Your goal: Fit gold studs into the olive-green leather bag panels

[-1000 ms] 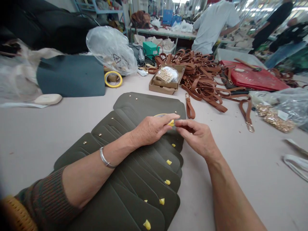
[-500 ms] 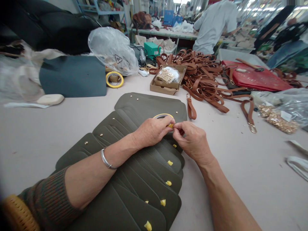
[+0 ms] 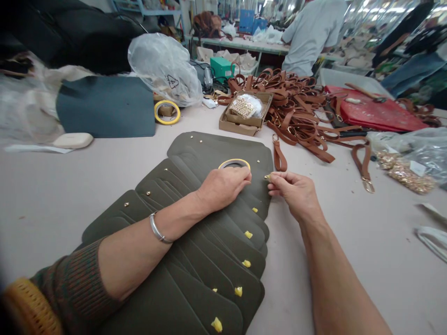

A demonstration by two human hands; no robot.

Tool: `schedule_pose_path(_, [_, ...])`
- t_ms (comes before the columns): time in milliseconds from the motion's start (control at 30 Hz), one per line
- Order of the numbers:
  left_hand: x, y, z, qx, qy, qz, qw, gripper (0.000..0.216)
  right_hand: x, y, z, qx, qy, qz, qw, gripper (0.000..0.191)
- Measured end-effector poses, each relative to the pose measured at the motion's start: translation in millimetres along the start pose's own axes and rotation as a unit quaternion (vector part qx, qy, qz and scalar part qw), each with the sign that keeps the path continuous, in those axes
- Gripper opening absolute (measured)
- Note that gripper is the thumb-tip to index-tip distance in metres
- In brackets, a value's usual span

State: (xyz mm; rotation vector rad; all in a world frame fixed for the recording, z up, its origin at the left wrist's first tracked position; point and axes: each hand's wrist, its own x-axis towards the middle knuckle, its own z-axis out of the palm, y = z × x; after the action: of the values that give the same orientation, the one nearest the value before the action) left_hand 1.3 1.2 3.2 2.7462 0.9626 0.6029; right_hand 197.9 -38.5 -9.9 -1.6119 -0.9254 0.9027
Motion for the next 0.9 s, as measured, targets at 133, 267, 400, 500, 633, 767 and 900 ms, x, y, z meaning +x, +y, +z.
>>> schedule_pose_path(133, [1.5, -6.9, 5.0, 0.065, -0.059, 0.016, 0.996, 0.016, 7.9, 9.0, -5.7, -0.038, -0.024, 0.018, 0.999, 0.027])
schedule_pose_path(267, [1.8, -6.5, 6.2, 0.075, -0.061, 0.021, 0.995, 0.020, 9.7, 10.3, 0.3, -0.107, -0.013, -0.007, 0.994, 0.023])
schedule_pose_path(400, [1.9, -3.6, 5.4, 0.078, -0.066, 0.020, 0.995, 0.021, 11.5, 6.8, 5.9, -0.235, -0.007, -0.032, 0.971, 0.022])
schedule_pose_path(500, [1.8, -3.4, 5.7, 0.078, -0.064, 0.021, 0.995, 0.021, 14.0, 4.9, 7.8, -0.334, -0.005, -0.058, 0.941, 0.022])
schedule_pose_path(633, [1.6, -6.2, 7.7, 0.080, -0.058, 0.024, 0.995, 0.020, 15.1, 5.8, 6.0, -0.362, 0.011, -0.090, 0.928, 0.028])
schedule_pose_path(767, [1.8, -8.8, 8.7, 0.080, -0.064, 0.031, 0.994, 0.020, 10.1, 10.2, -2.4, -0.233, 0.019, -0.017, 0.972, 0.028])
schedule_pose_path(900, [2.2, -8.5, 6.7, 0.084, -0.065, 0.028, 0.994, 0.020, 3.9, 12.9, -6.2, -0.219, -0.004, -0.028, 0.975, 0.027])
